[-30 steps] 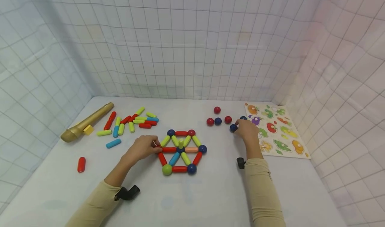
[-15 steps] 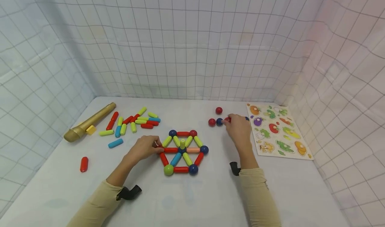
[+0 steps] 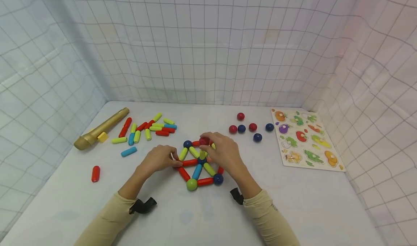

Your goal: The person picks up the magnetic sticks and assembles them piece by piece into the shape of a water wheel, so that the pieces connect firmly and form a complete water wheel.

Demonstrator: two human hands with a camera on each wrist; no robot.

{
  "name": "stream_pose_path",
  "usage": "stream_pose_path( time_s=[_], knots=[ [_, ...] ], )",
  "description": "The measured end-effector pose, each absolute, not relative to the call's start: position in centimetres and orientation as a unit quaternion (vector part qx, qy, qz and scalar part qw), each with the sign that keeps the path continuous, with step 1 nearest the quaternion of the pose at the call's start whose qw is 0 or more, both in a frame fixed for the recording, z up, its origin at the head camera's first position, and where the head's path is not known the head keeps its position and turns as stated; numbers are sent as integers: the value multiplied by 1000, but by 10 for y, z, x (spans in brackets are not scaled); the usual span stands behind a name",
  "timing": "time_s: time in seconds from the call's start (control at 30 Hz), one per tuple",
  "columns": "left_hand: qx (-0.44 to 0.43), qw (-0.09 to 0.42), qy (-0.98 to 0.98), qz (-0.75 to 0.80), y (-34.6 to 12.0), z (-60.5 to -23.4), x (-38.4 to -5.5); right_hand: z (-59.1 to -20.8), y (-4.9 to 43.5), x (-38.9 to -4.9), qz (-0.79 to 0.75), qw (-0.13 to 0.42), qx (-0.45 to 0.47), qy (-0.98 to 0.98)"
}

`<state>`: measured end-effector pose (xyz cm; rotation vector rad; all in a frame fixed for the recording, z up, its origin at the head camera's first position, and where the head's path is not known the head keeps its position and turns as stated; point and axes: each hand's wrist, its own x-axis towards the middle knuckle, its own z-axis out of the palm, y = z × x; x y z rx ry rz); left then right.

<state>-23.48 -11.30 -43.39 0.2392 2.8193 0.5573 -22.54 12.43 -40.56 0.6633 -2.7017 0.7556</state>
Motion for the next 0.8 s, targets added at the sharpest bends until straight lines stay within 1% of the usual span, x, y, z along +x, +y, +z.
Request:
stream_pose_path(
  time_s=[0.17, 0.33, 0.4, 0.5, 0.57, 0.63, 0.8],
  knots=[
    [89, 142, 967, 193, -113, -431, -235, -406, 126, -224, 243, 88, 246, -934],
    [128, 168, 952, 222, -126, -424, -245, -404, 127, -222, 230, 60, 237, -942],
    [128, 143, 956, 222, -138, -422, -256, -402, 127, -222, 227, 55, 237, -943],
    [100, 64, 973, 197, -153, -421, -281, -401, 127, -222, 226, 55, 233, -944],
    [78, 25, 982, 170, -161, -424, -298, -401, 127, -222, 229, 55, 228, -945],
    [79, 18, 986, 149, -165, -428, -312, -402, 126, -221, 231, 55, 225, -945],
    [104, 61, 987, 107, -171, -441, -332, -405, 122, -220, 228, 54, 227, -945]
  ],
)
